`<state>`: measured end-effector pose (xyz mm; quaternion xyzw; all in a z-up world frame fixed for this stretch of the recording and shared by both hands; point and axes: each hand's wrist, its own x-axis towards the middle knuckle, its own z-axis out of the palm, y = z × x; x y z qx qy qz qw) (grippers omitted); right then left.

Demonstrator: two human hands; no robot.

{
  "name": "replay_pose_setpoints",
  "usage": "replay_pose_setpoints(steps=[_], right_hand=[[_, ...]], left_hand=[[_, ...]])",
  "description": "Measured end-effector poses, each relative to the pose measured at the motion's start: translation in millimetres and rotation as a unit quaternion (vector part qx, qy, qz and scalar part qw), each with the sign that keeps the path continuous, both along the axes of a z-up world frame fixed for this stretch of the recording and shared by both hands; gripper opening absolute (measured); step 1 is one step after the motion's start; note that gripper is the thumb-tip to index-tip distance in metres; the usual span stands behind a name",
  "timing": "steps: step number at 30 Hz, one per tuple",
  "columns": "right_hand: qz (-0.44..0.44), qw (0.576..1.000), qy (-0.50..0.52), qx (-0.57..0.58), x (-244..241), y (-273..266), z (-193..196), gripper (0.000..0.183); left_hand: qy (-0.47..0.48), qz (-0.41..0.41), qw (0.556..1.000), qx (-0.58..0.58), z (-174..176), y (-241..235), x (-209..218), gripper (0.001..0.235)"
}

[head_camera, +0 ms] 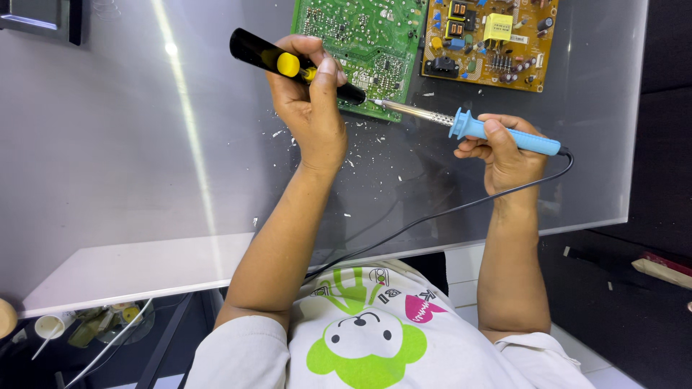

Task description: The person uses a soldering iron and a desoldering pump to remove solder from a green circuit board. They repeatedly heat solder joints and use the pump to extract molten solder, working across multiple points on the board.

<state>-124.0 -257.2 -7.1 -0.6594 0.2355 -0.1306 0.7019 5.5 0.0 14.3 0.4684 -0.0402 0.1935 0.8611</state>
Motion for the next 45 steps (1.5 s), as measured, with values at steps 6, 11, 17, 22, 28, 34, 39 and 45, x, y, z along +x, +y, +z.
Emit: replay_pose_setpoints(steps=[6, 11, 17, 22, 28, 34, 39, 45], right_hand=[[-0.040, 0.995, 0.004, 0.088, -1, -4, -19, 0.026], [-0.091, 0.990, -0.005, 0.110, -10, 9, -20, 0.029], [-0.140, 0.985, -0.014, 0.100, -25, 6, -12, 0.033], [-0.139, 0.984, -0.019, 0.106, -26, 8, -10, 0.033], [-0.147, 0.979, -0.021, 0.137, -21, 10, -24, 0.032], [-0.131, 0.958, -0.023, 0.255, 2, 24, -38, 0.038], [-0.077, 0.946, -0.091, 0.300, 33, 53, -36, 0.032], [-0.078, 0.957, -0.128, 0.249, 45, 68, -20, 0.032]], left_hand=[[-0.001, -0.003, 1.000, 0.012, 1, -3, -2, 0.018], [0.000, -0.002, 0.999, 0.044, -2, -7, -2, 0.018], [-0.039, -0.025, 0.990, 0.137, -15, -14, -7, 0.026], [-0.043, -0.056, 0.978, 0.197, -24, -11, -8, 0.050], [-0.008, -0.041, 0.996, 0.082, 1, 22, -7, 0.048], [0.087, -0.139, 0.972, -0.166, 63, 70, -2, 0.086], [0.146, -0.123, 0.970, -0.149, 59, 81, 0, 0.071], [0.094, 0.004, 0.980, -0.173, 25, 82, 8, 0.028]])
